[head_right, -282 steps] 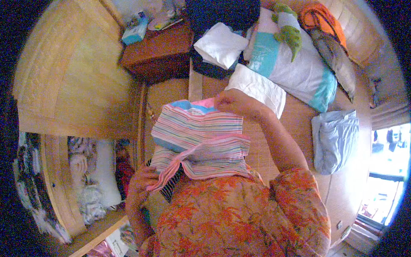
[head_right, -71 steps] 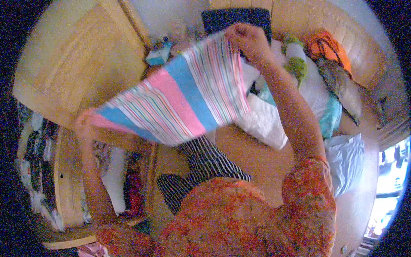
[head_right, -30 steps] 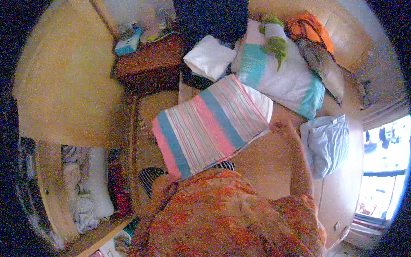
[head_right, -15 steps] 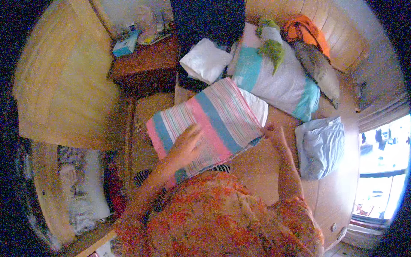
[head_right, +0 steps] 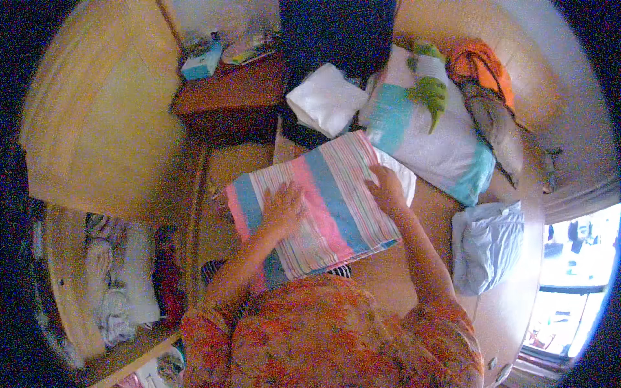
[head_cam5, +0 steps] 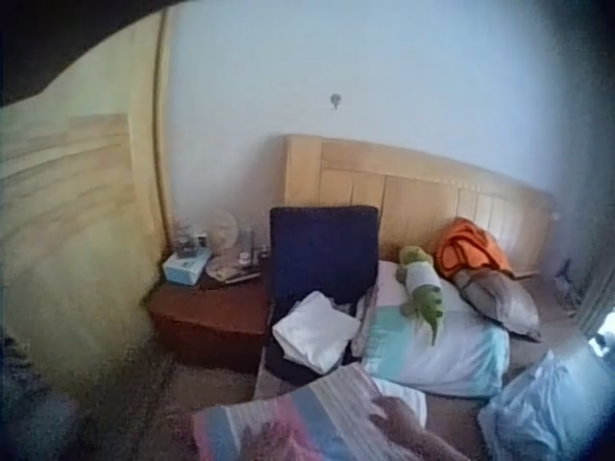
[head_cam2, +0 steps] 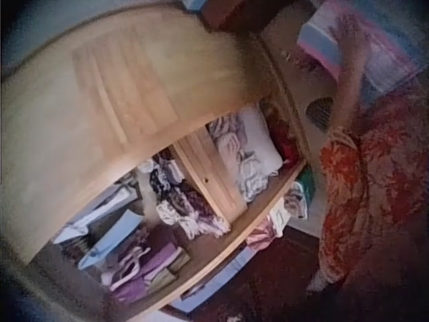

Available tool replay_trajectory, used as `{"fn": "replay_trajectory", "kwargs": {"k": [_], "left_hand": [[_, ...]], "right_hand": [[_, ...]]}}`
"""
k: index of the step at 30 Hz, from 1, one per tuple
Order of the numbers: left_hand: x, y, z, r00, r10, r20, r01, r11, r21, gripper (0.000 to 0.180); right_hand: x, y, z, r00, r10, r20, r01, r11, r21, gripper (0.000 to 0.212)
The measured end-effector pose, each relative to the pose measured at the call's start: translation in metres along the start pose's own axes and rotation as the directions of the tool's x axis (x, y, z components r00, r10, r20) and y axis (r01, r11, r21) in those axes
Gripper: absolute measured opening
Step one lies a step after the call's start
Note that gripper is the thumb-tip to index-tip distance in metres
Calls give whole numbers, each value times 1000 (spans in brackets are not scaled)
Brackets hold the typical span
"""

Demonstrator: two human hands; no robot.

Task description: Folding a white pillowcase and a striped shirt on a bed and organizing them in a wardrobe.

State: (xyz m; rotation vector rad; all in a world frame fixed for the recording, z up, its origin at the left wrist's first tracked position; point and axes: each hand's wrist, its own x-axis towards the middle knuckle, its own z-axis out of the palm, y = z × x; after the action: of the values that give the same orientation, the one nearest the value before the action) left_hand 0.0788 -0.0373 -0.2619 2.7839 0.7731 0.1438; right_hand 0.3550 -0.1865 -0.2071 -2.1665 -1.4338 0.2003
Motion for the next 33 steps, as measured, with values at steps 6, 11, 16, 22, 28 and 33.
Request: {"fn": "replay_trajectory", "kwargs": {"k": [6, 11, 16, 22, 28, 33], "left_hand": [[13, -81, 8, 975, -188, -115, 202, 971, 125, 58], [3, -128, -15, 876, -482, 15, 475, 857, -200, 61], [10, -172, -9, 814, -563, 143, 563, 704, -432, 67], [-18, -273, 24, 825, -443, 351, 564, 609, -557, 58], [14, -201, -24, 788, -534, 306, 611, 620, -493, 45], [5, -198, -36, 824, -505, 256, 349, 97, -932, 36]], "right_hand": [[124, -65, 100, 940, -234, 247, 288, 934, -212, 31], [153, -81, 126, 864, -148, 480, 387, 807, -447, 29], [183, -44, 112, 775, -4, 632, 307, 877, -370, 32], [188, -51, 95, 810, -197, 553, 410, 863, -294, 24], [178, -6, 56, 832, -150, 534, 424, 793, -438, 24], [192, 36, 45, 796, -343, 498, 542, 770, -336, 27]]}}
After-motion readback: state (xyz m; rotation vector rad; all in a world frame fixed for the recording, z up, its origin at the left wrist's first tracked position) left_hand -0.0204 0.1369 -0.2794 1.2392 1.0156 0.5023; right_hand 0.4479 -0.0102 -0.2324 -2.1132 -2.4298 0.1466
